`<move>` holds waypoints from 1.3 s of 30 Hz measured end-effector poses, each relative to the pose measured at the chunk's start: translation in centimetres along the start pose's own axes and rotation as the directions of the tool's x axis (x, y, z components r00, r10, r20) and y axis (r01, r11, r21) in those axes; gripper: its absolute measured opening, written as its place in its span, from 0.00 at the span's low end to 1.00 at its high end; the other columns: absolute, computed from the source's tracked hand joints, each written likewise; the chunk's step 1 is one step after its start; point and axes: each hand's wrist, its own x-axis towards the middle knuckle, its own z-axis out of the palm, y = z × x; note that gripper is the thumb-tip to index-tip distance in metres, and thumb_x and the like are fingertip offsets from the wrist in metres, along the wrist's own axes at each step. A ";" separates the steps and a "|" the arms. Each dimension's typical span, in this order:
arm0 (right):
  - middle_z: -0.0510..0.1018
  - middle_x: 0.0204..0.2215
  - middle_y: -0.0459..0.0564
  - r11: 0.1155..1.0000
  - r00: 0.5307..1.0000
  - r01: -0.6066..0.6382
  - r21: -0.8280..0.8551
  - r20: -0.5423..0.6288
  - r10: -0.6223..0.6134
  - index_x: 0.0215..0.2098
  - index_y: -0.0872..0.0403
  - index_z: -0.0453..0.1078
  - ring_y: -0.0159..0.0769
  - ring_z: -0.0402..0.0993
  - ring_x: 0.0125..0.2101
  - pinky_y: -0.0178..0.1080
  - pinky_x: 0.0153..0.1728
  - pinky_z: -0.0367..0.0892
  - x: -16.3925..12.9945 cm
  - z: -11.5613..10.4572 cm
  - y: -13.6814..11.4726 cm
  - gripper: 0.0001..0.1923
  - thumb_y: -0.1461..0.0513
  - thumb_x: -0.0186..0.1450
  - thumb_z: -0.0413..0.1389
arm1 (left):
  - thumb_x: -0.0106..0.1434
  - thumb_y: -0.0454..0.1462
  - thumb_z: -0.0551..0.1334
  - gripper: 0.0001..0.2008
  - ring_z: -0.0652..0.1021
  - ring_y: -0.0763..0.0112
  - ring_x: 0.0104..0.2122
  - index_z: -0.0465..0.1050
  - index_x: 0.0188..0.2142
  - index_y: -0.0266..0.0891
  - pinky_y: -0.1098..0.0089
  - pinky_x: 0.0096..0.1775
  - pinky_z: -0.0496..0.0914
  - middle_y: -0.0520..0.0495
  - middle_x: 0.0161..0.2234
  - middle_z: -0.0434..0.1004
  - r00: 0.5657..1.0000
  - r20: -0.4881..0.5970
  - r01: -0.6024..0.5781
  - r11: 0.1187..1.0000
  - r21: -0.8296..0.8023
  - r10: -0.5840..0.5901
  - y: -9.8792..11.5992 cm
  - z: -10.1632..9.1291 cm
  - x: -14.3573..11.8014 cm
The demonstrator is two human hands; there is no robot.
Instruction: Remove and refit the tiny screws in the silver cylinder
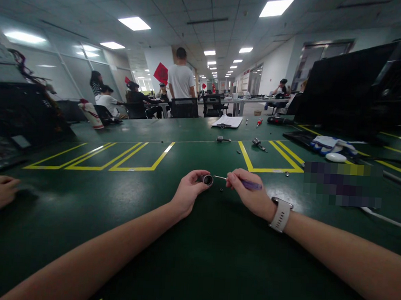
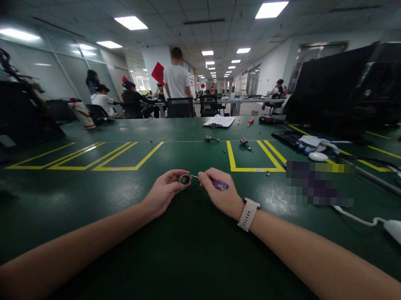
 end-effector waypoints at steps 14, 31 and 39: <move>0.70 0.25 0.47 0.969 0.950 0.241 -0.052 0.217 -0.225 0.28 0.54 0.65 0.32 0.67 0.27 0.36 0.31 0.63 -0.5 0.9 0.0 0.07 0.64 0.65 0.51 | 0.47 0.28 0.64 0.15 0.75 0.64 0.43 0.72 0.37 0.37 0.59 0.49 0.68 0.45 0.39 0.75 0.999 0.027 -0.026 1.000 0.009 0.025 0.1 -0.1 -0.2; 0.72 0.27 0.48 0.991 0.952 0.130 0.043 0.274 -0.136 0.27 0.54 0.69 0.34 0.67 0.29 0.38 0.33 0.62 -0.6 0.9 -0.9 0.07 0.62 0.62 0.54 | 0.49 0.31 0.65 0.08 0.78 0.68 0.34 0.72 0.32 0.35 0.63 0.41 0.73 0.48 0.32 0.76 0.997 -0.049 -0.057 0.996 0.065 0.061 0.4 0.5 -0.4; 0.74 0.28 0.47 0.907 0.931 -0.337 0.254 -0.056 0.361 0.34 0.58 0.69 0.32 0.71 0.27 0.38 0.29 0.69 0.2 0.5 1.9 0.16 0.55 0.68 0.46 | 0.51 0.27 0.63 0.10 0.78 0.65 0.38 0.71 0.35 0.37 0.61 0.43 0.73 0.47 0.37 0.74 0.999 -0.035 -0.007 0.998 0.069 0.009 0.4 0.3 -0.3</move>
